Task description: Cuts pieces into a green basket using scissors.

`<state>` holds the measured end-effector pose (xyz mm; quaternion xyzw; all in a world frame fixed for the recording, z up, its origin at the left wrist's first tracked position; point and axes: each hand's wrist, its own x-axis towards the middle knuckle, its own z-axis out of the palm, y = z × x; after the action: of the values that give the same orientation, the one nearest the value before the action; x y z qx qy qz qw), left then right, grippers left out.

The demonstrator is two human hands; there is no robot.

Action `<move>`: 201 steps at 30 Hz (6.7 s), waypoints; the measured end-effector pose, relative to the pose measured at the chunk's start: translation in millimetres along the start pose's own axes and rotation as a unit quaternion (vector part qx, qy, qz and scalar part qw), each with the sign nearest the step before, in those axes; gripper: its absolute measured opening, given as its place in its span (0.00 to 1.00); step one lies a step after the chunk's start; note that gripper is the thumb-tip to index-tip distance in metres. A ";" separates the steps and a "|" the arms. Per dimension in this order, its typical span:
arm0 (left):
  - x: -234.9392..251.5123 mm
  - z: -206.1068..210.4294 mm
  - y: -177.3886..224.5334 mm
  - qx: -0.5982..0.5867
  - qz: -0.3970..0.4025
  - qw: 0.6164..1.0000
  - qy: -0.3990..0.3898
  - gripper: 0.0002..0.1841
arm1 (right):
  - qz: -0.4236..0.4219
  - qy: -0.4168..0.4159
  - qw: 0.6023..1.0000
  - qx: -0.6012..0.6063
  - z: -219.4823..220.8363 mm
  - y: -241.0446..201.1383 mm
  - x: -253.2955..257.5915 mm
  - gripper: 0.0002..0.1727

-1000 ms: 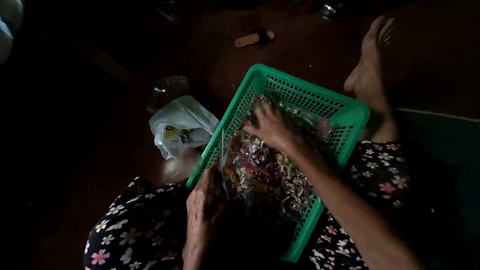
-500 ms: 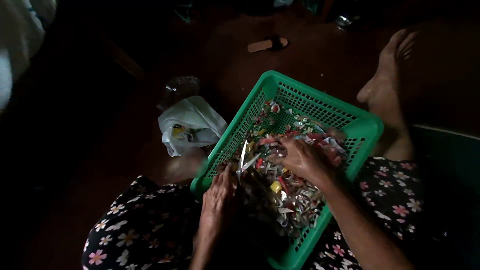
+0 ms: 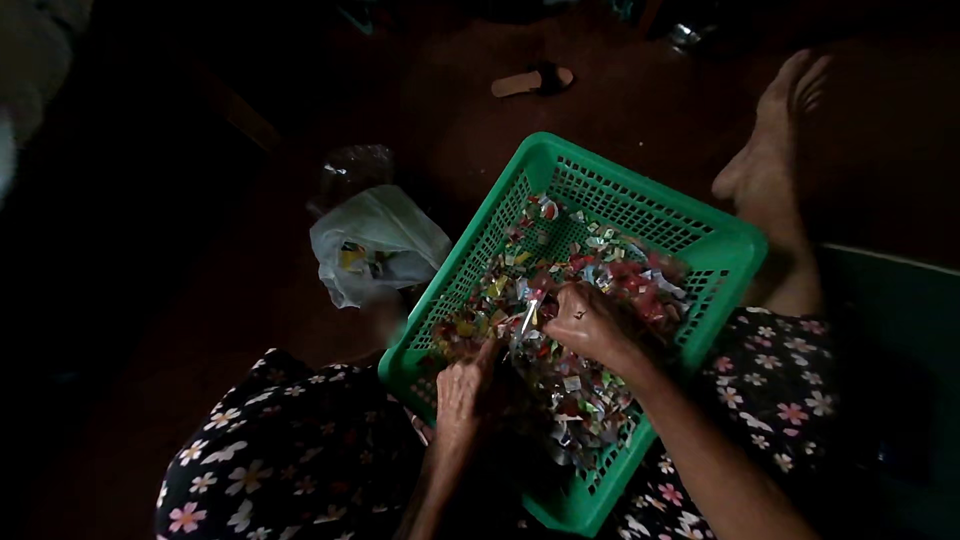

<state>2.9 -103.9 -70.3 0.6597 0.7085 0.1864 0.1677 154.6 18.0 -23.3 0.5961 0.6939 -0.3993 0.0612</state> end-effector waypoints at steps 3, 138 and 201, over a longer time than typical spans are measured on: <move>-4.9 -16.5 -4.7 -0.033 -0.016 0.990 -0.133 0.27 | -0.014 0.017 1.000 0.022 -2.5 6.5 2.7 0.17; 5.9 -48.4 -0.2 -0.010 -0.041 0.990 -0.135 0.21 | -0.126 0.052 0.979 -0.150 -0.5 29.3 -6.7 0.30; 7.9 7.3 -0.7 0.006 0.039 0.998 0.041 0.10 | 0.017 0.048 0.995 0.089 16.2 27.6 -9.2 0.20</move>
<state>5.3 -95.7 -76.9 0.6799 0.6893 0.2155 0.1274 175.0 -0.1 -42.4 0.6295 0.6474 -0.4293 -0.0181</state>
